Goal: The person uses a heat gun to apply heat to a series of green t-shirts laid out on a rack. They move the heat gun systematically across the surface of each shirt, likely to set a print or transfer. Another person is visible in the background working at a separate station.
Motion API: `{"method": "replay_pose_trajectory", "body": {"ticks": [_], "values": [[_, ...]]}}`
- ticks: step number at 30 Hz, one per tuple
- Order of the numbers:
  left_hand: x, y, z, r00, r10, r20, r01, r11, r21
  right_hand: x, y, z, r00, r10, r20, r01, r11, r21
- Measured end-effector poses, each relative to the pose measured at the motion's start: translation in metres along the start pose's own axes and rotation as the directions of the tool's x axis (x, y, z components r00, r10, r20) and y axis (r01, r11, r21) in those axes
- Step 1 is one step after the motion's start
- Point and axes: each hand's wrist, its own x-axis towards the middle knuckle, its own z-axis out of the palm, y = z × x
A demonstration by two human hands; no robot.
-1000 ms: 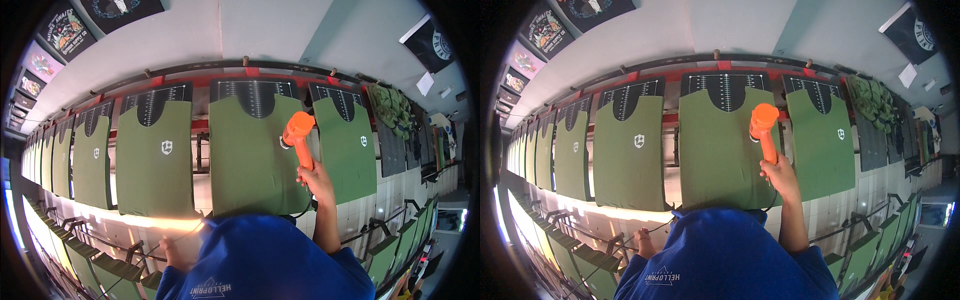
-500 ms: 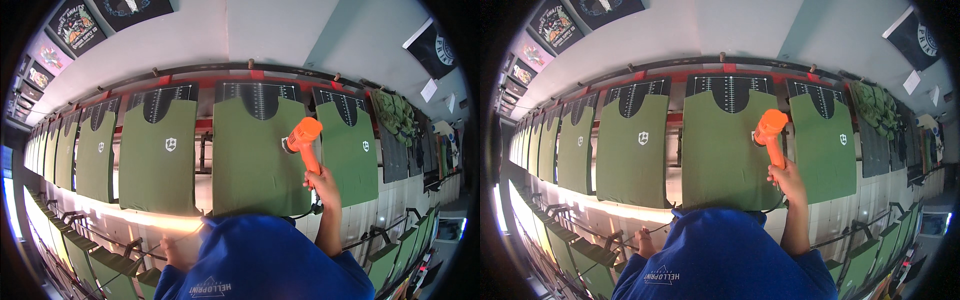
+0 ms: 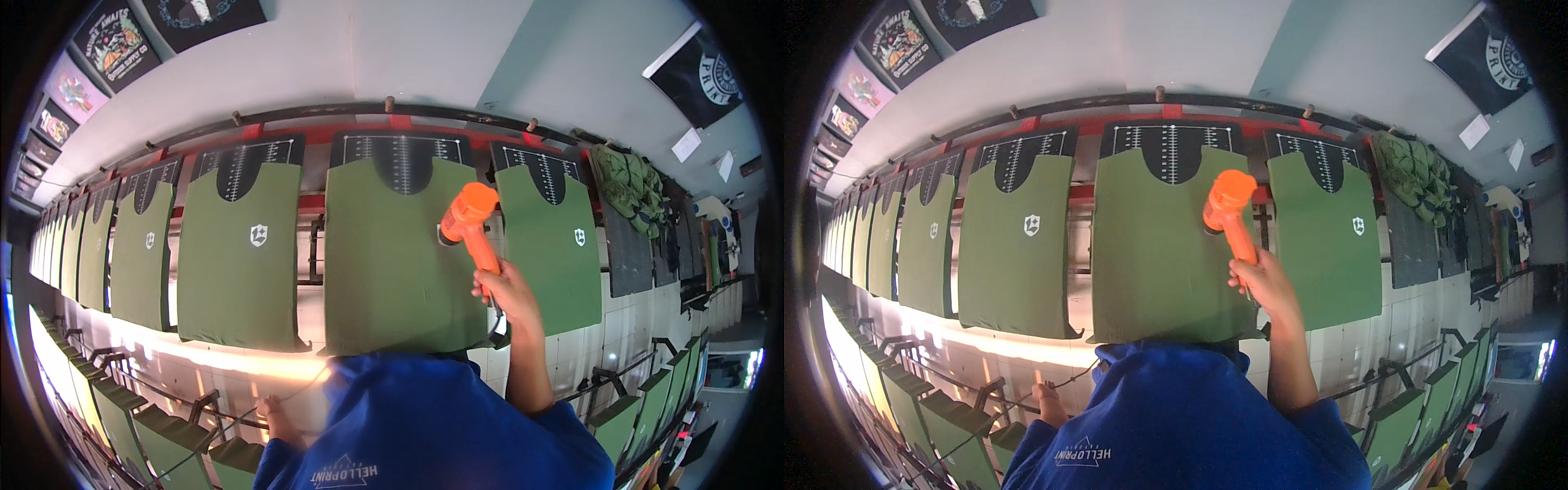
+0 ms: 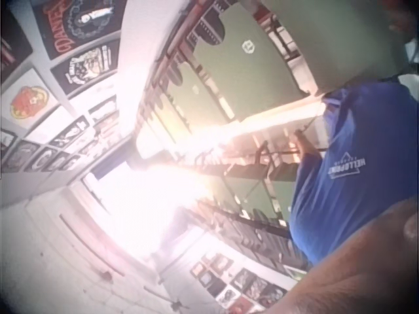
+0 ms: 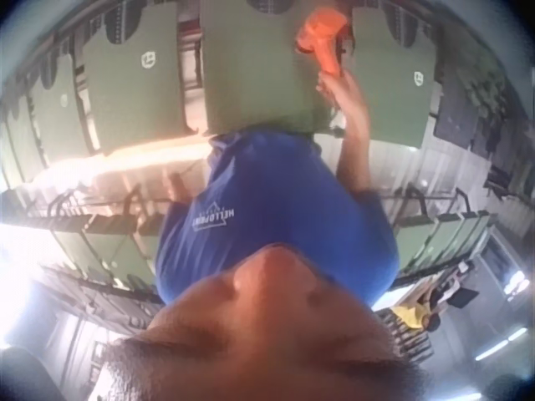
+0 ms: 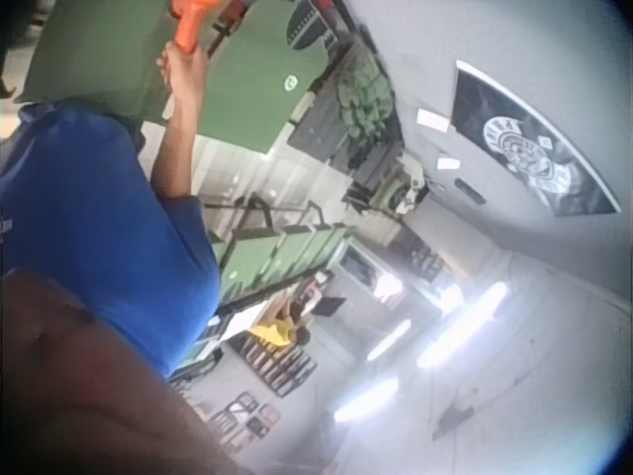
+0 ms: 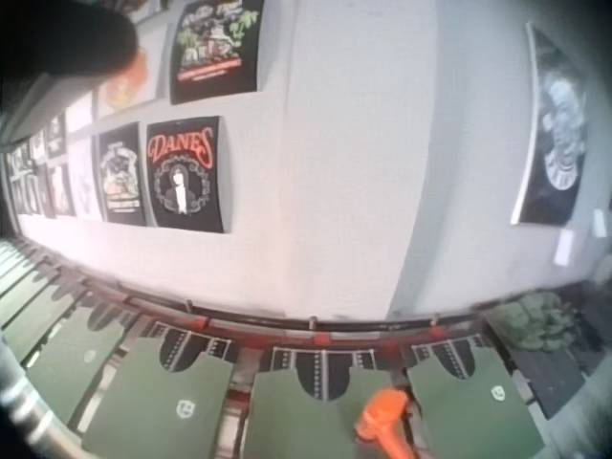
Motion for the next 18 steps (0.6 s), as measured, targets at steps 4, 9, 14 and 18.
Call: {"method": "replay_pose_trajectory", "body": {"ticks": [4,9,14,18], "values": [[-0.024,-0.008,0.001,0.999,0.014,-0.041,-0.012,0.999,0.047,0.018,0.006,-0.003,0.996,-0.087,0.034,0.089,0.992,-0.085],[-0.061,-0.024,0.001,0.991,0.067,-0.118,-0.057,0.995,0.083,0.003,0.004,-0.061,0.993,-0.018,0.113,0.014,0.999,0.041],[-0.116,-0.045,0.000,0.974,0.146,-0.173,-0.131,0.987,0.095,-0.036,0.023,-0.183,0.999,0.002,-0.045,0.004,0.993,0.122],[-0.170,-0.074,-0.014,0.959,0.189,-0.209,-0.174,0.981,0.089,-0.060,0.040,-0.298,0.980,-0.010,-0.200,0.019,0.999,0.046]]}}
